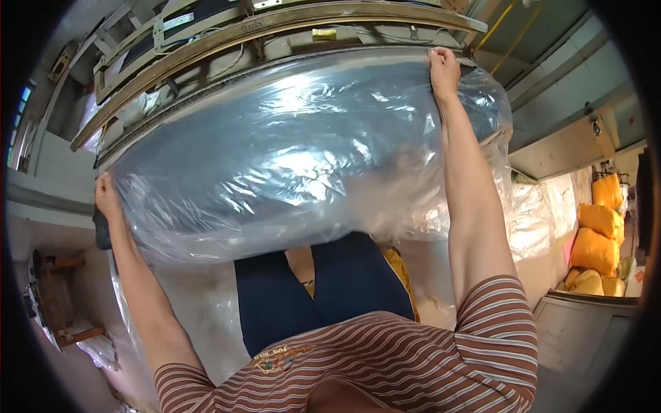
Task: The person wraps a large, dark-colored upholstered chair with a clear plastic sheet. They repeatedly pull the plastic over the chair's frame and smooth it down by hand to ensure full coverage.
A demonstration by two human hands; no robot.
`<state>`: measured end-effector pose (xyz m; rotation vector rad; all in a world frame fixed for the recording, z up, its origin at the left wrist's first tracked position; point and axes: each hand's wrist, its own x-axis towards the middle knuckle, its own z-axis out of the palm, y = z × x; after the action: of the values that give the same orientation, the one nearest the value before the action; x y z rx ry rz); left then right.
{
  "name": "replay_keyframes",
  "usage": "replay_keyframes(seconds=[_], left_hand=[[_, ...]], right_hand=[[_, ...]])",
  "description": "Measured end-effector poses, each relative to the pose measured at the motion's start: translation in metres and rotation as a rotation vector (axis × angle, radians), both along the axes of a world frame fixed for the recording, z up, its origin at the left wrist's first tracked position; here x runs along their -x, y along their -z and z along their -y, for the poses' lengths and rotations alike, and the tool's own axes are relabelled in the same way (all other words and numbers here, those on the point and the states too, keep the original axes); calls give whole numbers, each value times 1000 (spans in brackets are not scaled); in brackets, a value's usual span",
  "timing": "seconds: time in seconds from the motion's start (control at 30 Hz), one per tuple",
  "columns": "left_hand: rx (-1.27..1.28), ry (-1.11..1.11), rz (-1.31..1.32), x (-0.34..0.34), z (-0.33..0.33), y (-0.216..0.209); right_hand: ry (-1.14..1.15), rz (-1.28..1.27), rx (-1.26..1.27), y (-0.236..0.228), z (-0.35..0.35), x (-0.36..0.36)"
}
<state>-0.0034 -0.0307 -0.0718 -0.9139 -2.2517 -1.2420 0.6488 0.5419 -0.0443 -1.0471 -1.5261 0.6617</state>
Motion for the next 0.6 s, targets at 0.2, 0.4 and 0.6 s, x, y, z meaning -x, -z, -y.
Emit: replay_keyframes(seconds=[0.2, 0.4, 0.6], left_hand=[[-92, 29, 312, 1, -70, -5], [-143, -29, 324, -7, -94, -17], [-79, -89, 326, 29, -75, -5]], right_hand=[[52, 179, -59, -2, -27, -2], [150, 299, -77, -4, -39, 7], [296, 333, -178, 0, -40, 14]])
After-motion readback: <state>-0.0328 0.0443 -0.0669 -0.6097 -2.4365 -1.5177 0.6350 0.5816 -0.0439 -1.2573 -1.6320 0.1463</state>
